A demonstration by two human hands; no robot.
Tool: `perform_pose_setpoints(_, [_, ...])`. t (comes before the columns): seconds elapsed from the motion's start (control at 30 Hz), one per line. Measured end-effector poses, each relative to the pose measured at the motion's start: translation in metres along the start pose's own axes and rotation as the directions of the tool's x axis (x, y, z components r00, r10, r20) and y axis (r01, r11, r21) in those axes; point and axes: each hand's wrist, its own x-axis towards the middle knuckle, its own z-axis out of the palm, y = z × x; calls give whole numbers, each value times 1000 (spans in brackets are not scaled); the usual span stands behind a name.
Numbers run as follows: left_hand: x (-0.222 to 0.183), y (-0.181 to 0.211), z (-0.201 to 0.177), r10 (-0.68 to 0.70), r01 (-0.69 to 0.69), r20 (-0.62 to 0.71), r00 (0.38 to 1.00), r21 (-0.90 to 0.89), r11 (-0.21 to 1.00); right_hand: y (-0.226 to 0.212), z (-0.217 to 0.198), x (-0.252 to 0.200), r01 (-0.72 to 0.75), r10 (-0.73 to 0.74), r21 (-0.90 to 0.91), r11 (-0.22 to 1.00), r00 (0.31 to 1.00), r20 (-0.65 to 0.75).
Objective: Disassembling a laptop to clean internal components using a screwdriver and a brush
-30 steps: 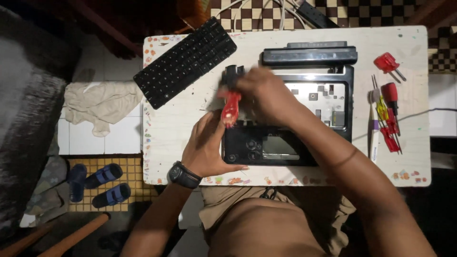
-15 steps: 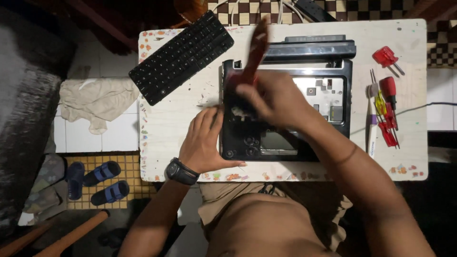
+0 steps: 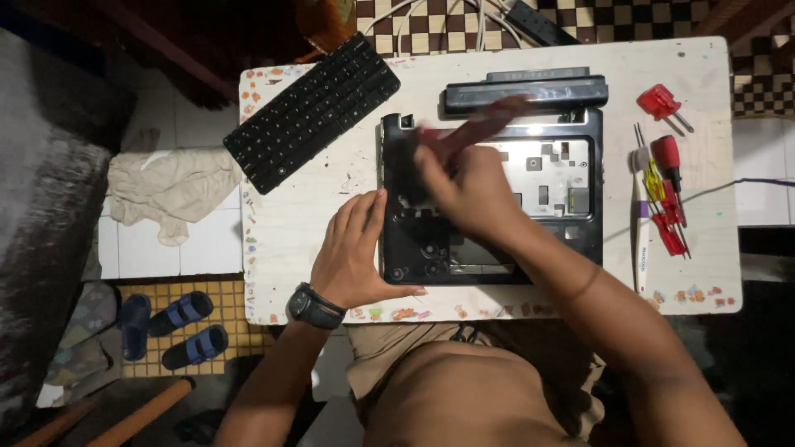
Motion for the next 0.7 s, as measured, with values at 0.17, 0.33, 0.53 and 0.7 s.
perform_pose_setpoints(0.17, [-3, -5, 6, -3, 3, -2, 1000, 4, 1000, -45, -31, -12, -87, 75, 8, 996, 903, 423])
perform_pose_setpoints(0.33, [0, -1, 1, -1, 1, 24, 1000, -26, 1000, -45, -95, -14, -204, 315, -262, 943, 802, 508])
perform_pose_setpoints(0.53, [-4, -10, 11, 8, -14, 37, 999, 153, 988, -27, -164, -14, -121, 712, -830, 544, 590, 381])
perform_pose_setpoints(0.7, [-3, -10, 10, 4, -11, 44, 999, 156, 988, -6, -184, -24, 208, 402, -845, 492, 807, 433])
